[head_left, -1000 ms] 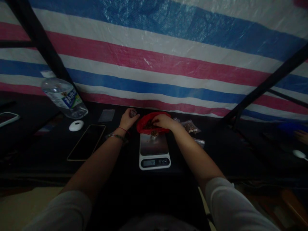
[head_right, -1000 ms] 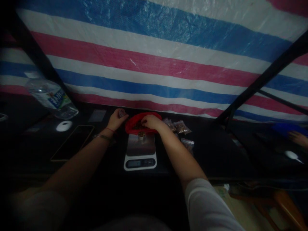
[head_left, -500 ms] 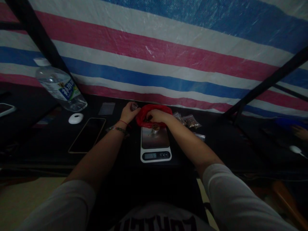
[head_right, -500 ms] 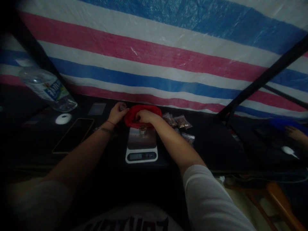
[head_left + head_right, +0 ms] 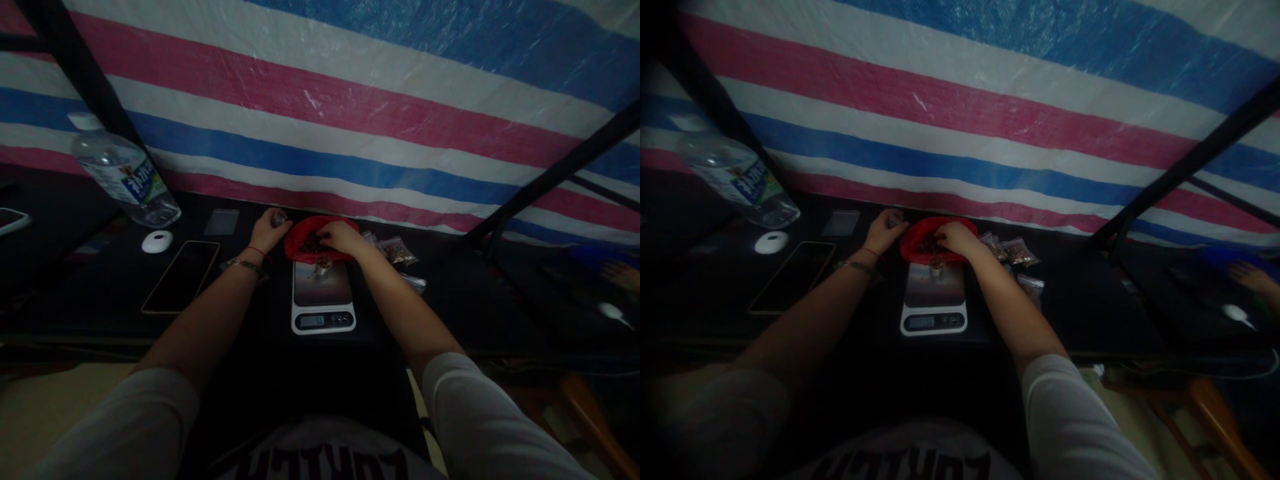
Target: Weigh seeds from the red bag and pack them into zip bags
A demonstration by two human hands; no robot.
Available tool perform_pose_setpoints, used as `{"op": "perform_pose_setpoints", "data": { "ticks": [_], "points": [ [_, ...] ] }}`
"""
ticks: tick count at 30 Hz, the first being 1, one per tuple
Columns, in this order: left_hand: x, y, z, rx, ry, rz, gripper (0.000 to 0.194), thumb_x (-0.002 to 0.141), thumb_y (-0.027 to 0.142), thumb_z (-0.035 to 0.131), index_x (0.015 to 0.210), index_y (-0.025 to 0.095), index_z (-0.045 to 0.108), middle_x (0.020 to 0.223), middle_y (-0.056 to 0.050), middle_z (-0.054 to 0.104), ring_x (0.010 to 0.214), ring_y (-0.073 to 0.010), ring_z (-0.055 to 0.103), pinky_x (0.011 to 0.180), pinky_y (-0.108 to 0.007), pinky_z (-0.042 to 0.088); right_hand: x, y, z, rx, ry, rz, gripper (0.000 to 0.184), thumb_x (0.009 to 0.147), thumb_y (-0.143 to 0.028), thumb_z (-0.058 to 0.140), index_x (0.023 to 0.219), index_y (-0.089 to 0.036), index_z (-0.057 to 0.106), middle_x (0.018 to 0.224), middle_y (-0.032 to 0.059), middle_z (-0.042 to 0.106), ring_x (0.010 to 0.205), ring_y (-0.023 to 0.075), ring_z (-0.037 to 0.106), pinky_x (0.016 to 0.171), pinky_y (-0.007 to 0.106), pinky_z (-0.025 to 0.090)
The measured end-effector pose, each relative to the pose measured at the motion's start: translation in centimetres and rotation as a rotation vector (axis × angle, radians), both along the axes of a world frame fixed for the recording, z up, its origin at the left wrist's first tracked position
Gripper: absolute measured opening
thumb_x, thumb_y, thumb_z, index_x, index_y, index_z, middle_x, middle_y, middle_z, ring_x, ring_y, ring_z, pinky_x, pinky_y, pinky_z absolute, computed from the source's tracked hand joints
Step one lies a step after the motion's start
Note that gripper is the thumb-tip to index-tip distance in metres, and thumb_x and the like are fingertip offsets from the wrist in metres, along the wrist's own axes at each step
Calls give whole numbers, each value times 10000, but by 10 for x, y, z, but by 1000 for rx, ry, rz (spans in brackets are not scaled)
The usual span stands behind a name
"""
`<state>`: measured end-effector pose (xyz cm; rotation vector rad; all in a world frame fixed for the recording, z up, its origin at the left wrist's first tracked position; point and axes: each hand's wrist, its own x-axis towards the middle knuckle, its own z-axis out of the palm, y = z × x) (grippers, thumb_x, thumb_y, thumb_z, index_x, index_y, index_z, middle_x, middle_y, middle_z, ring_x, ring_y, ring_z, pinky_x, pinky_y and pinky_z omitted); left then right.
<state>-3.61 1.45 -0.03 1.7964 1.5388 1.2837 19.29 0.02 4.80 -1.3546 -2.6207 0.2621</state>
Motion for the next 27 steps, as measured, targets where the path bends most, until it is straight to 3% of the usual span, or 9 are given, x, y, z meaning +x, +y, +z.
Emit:
{"op": "perform_pose_setpoints", "data": {
  "ticks": [3,8,12,15,20,24,27],
  "points": [
    [0,-1,1,13,13,2,469,699,454,634,1063,164,583,1001,-75,652,889,-208,600,844,-340,467,7,-9,3,91,76,-51,287,810,-156,601,1072,-203,706,1096,65,704,1051,210,623,943,319,434],
    [-1,-1,1,19,13,3,510,683,448,657,1097,163,570,1026,-78,643,901,-214,604,855,-345,470,20,-27,4,218,295,-191,269,868,-186,500,1035,-179,710,1067,76,707,999,209,635,917,340,458],
    [1,0,-1,5,-9,-18,548,666,432,685,1123,156,564,1037,-89,643,923,-224,609,872,-358,471,33,-40,1,273,454,-295,398,862,-128,400,1184,-147,633,972,70,725,920,195,655,890,323,473],
    [1,1,-3,-12,-31,-25,585,665,432,693,1158,151,553,1057,-98,641,944,-229,607,883,-369,470,39,-46,-5,329,547,-284,524,804,-55,346,1279,-141,550,981,56,713,964,182,635,932,323,457],
    [0,0,-3,-5,-47,-13,522,699,448,661,1116,147,573,1039,-95,640,922,-217,602,868,-363,471,47,-50,-17,329,432,-254,460,764,-73,409,1151,-173,637,1119,80,655,1090,211,565,1017,376,400],
    [-1,0,-2,39,-35,-12,469,704,445,652,1059,146,587,1008,-86,637,895,-207,598,840,-344,469,58,-47,-22,350,351,-524,350,789,-222,539,1110,-158,665,1178,147,587,1149,300,506,1019,480,372],
    [-1,2,0,53,-45,18,418,706,429,642,1020,158,592,984,-71,636,879,-198,598,829,-330,466,63,-45,-24,317,400,-570,323,799,-222,539,1083,-140,670,1093,150,597,1098,282,531,982,435,420]
  ]
}}
